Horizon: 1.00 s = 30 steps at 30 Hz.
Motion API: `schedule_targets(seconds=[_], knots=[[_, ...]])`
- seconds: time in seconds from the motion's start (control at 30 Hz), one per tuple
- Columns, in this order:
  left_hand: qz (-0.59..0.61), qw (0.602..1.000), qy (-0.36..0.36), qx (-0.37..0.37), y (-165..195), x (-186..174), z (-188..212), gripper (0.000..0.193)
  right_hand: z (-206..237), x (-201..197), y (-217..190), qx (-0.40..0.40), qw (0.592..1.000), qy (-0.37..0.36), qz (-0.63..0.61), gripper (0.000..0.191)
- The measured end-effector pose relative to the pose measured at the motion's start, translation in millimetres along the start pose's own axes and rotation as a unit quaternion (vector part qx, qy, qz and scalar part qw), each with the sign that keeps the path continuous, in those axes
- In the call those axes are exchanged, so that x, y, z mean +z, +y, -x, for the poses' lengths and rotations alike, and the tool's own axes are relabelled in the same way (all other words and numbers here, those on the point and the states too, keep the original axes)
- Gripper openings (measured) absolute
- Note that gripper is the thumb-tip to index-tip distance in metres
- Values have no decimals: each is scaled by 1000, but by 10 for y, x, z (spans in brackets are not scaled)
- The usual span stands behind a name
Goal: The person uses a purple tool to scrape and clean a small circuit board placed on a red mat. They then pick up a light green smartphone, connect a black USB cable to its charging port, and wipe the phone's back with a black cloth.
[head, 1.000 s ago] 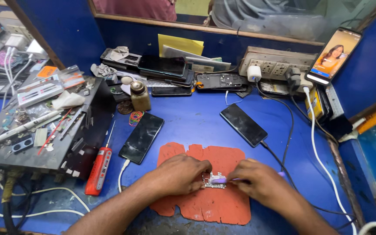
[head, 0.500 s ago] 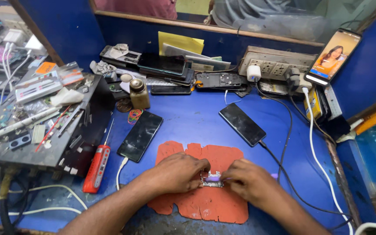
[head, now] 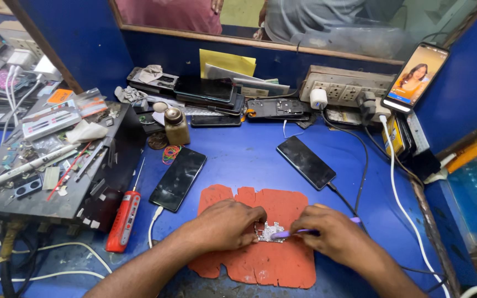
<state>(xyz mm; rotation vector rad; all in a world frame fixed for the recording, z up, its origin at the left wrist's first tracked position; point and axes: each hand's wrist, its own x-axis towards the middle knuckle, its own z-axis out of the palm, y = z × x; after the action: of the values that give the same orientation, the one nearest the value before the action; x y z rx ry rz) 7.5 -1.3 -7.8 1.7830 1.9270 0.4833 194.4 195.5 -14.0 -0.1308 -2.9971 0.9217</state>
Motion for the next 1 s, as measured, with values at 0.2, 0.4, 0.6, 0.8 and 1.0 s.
schedule_targets(seconds=[0.2,0.4,0.6,0.8,1.0], knots=[[13,1000,-1,0,3,-6,-10,37,9,-16,-29,-59,998,28,-22,28],[11,1000,4,-4,18,1,-7,36,25,-49,-9,-38,999,-20,-25,25],[0,1000,0,-1,21,-13,-4,36,29,-51,-13,-38,999,-13,-17,24],[13,1000,1,-7,21,-14,-8,37,15,-43,-33,-69,997,18,-7,24],[9,1000,8,1,7,0,3,37,8,6,9,-50,998,28,4,29]])
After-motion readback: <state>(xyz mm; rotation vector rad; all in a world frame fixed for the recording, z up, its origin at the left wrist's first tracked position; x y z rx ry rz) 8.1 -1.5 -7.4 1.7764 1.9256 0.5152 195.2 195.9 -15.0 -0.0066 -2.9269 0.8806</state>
